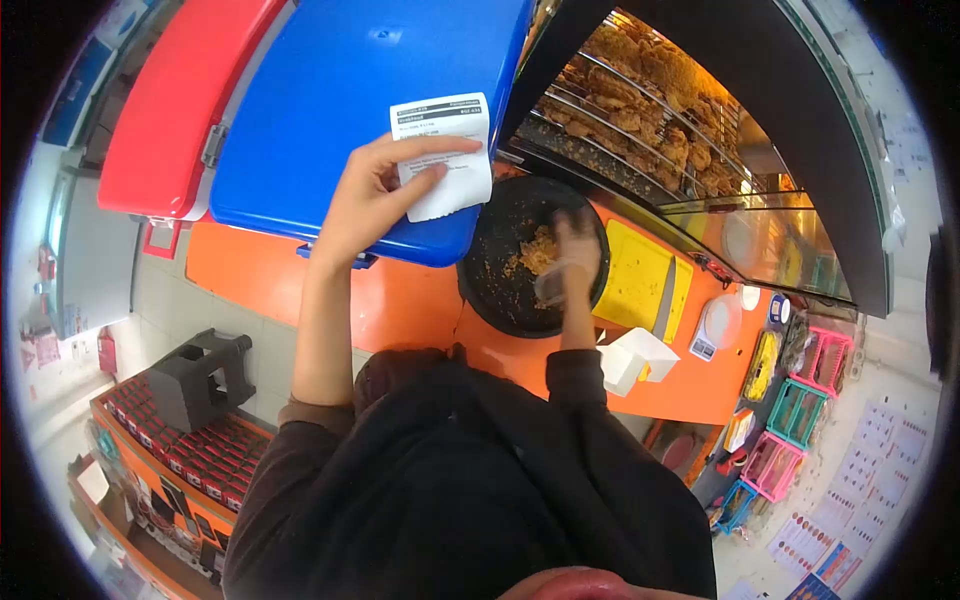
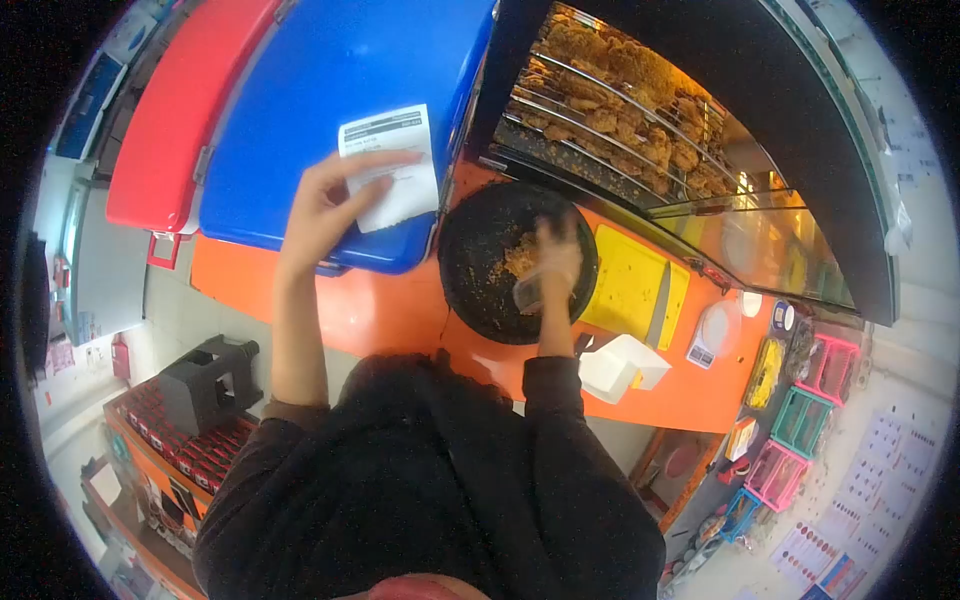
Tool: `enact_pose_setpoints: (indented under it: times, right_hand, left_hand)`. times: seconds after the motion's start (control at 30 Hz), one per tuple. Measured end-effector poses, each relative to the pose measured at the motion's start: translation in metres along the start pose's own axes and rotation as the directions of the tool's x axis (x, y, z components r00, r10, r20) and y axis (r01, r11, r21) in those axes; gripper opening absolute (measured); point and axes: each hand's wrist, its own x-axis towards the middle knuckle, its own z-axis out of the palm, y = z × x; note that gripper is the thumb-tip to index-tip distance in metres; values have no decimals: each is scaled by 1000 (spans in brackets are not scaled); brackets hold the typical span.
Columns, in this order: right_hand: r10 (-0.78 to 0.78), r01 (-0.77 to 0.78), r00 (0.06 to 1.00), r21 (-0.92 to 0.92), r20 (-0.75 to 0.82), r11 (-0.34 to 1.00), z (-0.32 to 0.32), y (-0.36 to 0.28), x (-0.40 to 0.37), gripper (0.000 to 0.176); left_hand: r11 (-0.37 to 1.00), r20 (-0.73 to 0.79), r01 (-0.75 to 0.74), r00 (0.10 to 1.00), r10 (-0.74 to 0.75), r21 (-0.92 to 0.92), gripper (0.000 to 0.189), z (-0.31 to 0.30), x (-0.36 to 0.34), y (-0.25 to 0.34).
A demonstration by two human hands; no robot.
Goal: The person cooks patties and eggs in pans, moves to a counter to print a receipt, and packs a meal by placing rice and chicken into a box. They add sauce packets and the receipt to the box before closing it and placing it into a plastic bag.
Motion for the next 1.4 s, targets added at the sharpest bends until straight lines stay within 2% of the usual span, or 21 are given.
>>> enact_pose_setpoints:
  times: [0.03,0.07,0.17,0.23,0.3,0.33,0.37,0.5,0.53,0.57,0.6,0.63,0.67,0.7,0.87,0.9,0.93,0.97,1.03,1.2,1.4]
  right_hand:
    - [282,-276,959,-251,-15,928,5,-18,-16,69]
    - [293,-288,956,-242,-18,926,8,-6,-6,69]
    - [44,-37,984,-39,171,999,-1,61,35,70]
    - [-536,598,801,-317,267,736,-22,75,49,74]
    - [-422,567,824,-546,379,617,-52,14,-5,75]
    - [-140,187,977,-331,159,925,-43,3,-29,72]
    - [237,-237,971,1,42,971,-32,-5,-43,70]
    - [417,-392,907,-244,58,887,1,8,-36,65]
    - [33,30,982,-325,187,945,-4,44,-21,63]
    - [-337,448,879,-341,338,826,-4,82,-11,61]
    - [-606,591,796,-222,5,775,-8,90,-22,57]
    - [-605,589,797,-220,-6,778,-13,91,-20,57]
    - [-12,16,1000,335,-14,942,-20,94,-18,56]
    - [495,-539,816,700,298,467,-27,91,-21,54]
    - [465,-503,839,730,283,463,-41,115,-41,48]
    - [390,-348,908,240,-156,906,-32,121,-38,49]
    - [51,-251,903,-428,-426,868,-28,120,-41,50]
    - [80,-276,894,-402,-441,873,-22,118,-43,50]
    - [-138,61,974,-376,-179,925,-17,64,-55,59]
    - [319,-285,944,-291,80,914,3,-17,-46,82]
    - [347,-346,937,-226,-35,911,81,12,-40,69]
  left_hand:
    - [1000,10,22,1000,-22,17,30,1,0,0]
    - [998,25,48,999,-48,30,30,2,-1,2]
    - [991,69,-46,997,38,123,30,2,1,2]
    - [996,60,-50,997,46,72,31,1,2,2]
    - [975,-10,-124,992,128,186,32,2,1,-1]
    - [973,-16,-124,991,129,192,32,2,1,0]
    - [947,-2,-165,985,172,276,34,3,3,1]
    - [759,191,-419,907,376,499,39,14,8,-6]
    - [741,305,-421,904,299,524,37,15,9,-5]
    - [746,314,-421,903,293,516,37,19,9,-7]
    - [616,469,-551,827,312,563,35,20,15,-8]
    - [470,613,-672,732,298,573,34,21,20,-7]
    - [415,652,-724,684,326,552,34,24,23,-7]
    - [410,664,-733,673,326,542,34,25,29,-8]
    - [427,800,-733,599,37,529,43,35,61,-11]
    - [416,816,-752,577,38,511,43,38,66,-10]
    - [436,826,-755,562,44,491,40,39,67,-9]
    - [454,836,-758,546,49,469,36,41,69,-8]
    - [461,839,-758,542,50,462,37,42,69,-11]
    - [502,801,-691,599,-4,520,40,45,67,-2]
    - [568,774,-621,631,-46,540,40,51,63,7]
